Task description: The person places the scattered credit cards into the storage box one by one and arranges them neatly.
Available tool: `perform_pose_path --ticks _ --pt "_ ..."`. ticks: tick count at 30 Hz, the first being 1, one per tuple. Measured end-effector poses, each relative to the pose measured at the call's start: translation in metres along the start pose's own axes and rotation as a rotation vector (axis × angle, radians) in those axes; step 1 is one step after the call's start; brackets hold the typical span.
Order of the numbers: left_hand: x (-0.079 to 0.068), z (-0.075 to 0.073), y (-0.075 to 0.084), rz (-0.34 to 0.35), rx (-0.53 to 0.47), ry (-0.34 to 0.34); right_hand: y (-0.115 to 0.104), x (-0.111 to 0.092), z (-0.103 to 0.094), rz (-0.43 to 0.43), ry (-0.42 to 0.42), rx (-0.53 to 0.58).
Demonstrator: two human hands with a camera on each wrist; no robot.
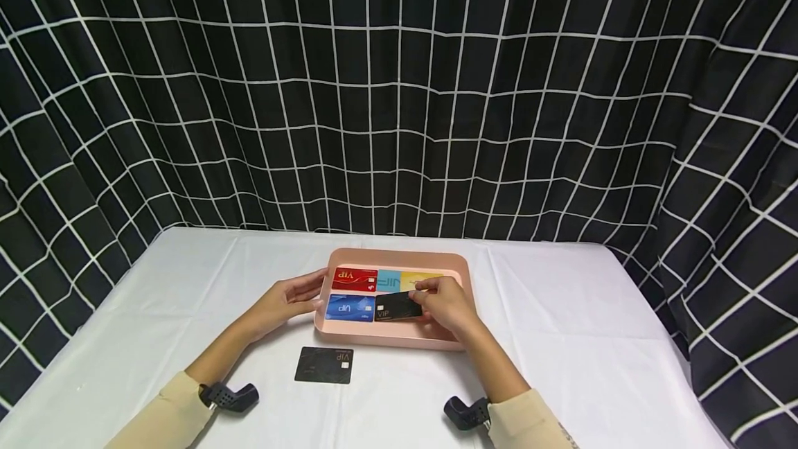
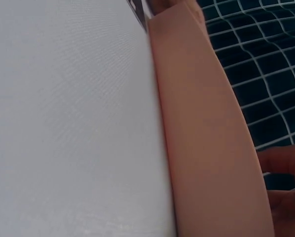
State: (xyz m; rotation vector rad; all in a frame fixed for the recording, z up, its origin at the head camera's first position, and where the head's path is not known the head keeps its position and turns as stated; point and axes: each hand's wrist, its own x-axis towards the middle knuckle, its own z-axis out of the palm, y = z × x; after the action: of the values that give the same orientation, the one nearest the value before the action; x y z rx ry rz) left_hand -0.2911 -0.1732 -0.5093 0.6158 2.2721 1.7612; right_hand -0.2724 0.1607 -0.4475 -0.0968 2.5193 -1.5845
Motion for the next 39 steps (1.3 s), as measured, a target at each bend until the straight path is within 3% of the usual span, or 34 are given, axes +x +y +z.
perform_pose_path --ticks 16,39 --pt "0.000 -0.001 -0.001 0.003 -0.013 0.001 -0.016 -0.011 -0.007 0.001 -0.099 -0.099" --pt "0.000 0.000 0.000 -0.006 0.003 0.001 -0.017 -0.012 -0.020 0.015 -0.197 -0.058"
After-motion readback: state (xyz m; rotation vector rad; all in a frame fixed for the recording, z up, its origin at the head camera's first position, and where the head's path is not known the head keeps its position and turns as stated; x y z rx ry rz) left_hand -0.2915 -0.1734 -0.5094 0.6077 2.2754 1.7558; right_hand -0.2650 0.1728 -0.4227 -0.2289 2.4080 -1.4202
